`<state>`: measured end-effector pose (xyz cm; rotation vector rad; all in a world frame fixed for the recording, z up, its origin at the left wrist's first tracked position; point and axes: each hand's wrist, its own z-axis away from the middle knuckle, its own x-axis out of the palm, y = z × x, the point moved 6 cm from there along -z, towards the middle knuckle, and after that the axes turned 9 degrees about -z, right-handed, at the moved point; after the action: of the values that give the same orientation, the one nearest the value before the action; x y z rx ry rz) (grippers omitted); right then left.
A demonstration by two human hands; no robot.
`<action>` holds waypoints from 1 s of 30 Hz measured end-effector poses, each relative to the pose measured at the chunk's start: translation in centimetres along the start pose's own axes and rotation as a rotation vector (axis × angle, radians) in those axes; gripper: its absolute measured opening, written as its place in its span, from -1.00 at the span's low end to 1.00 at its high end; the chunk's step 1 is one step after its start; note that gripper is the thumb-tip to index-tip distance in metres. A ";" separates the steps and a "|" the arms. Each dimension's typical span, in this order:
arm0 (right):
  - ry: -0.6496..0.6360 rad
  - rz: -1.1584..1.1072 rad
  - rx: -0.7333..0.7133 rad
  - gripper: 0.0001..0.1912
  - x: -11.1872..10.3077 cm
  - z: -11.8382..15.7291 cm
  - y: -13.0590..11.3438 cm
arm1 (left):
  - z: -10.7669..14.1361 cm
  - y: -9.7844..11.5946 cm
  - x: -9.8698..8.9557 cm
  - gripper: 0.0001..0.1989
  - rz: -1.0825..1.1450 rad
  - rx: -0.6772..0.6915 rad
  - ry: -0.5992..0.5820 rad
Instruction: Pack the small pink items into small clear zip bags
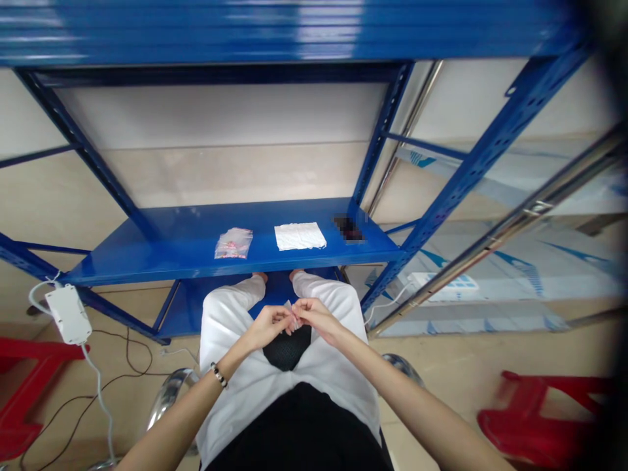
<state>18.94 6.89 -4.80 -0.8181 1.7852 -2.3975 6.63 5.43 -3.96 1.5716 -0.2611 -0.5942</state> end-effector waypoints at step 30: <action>0.171 0.886 -0.382 -0.92 -0.4 -0.2 -1.2 | 0.8 -0.9 -1.0 -0.80 -0.778 -0.037 0.323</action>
<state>19.51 7.60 -3.88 0.1948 2.0775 -1.6031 5.23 5.34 -4.60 1.6846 0.6315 -0.9106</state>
